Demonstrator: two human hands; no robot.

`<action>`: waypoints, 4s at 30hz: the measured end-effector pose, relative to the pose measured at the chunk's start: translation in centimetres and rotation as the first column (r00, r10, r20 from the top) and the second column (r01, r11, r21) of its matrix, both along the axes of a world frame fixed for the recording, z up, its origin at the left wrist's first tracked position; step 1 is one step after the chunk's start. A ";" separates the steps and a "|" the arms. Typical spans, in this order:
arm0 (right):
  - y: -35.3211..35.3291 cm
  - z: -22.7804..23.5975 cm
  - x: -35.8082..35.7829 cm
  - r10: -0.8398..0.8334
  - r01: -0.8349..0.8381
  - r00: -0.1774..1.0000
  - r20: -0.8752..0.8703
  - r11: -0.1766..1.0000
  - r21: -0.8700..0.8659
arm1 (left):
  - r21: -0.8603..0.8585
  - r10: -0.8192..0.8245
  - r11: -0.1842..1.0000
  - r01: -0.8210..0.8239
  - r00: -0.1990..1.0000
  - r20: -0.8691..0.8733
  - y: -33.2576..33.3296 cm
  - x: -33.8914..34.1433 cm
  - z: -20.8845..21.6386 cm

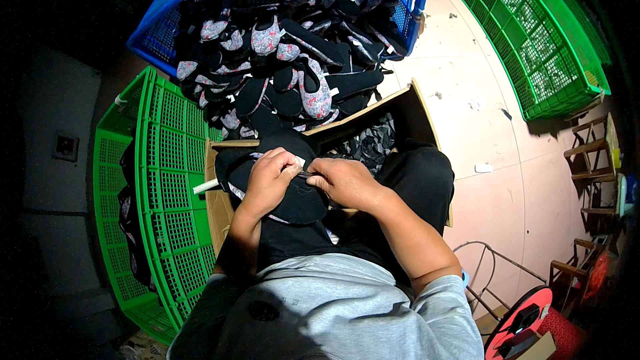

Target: The person sits on the floor and sews a black slipper using a needle and thread. They pull the thread through the fabric repeatedly to attach a patterned strap to the slipper sole. The person handles the slipper and needle by hand throughout the process.

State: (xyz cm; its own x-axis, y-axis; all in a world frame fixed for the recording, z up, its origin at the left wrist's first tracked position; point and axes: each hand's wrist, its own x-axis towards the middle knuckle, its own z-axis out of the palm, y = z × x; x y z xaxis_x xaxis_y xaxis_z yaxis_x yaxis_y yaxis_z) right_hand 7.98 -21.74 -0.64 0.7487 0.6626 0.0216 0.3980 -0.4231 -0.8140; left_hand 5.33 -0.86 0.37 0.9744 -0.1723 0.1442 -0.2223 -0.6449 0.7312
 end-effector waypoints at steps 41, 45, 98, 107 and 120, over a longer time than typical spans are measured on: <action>-0.3 -0.4 0.0 -0.069 0.084 0.988 -0.135 0.990 0.111 | -0.182 0.155 0.969 -0.166 0.985 -0.074 0.1 -0.1 -1.0; -0.9 -0.6 -0.1 0.050 0.022 0.947 -0.318 0.975 0.219 | -0.278 0.273 0.916 -0.290 0.957 -0.098 -0.1 -0.3 -0.9; -0.4 -3.4 -0.8 -0.102 0.136 0.967 -0.234 0.981 0.136 | 0.117 -0.070 0.992 0.050 0.982 0.176 0.8 0.6 -0.5; -0.9 -0.9 -0.4 -0.077 0.067 0.942 -0.326 0.997 -0.043 | 0.092 -0.043 0.995 0.030 0.989 0.138 0.6 0.7 -0.5; -0.5 -2.3 -0.5 -0.091 0.115 0.961 -0.261 0.990 0.076 | 0.109 -0.001 0.994 -0.012 0.993 0.115 0.2 0.6 -0.8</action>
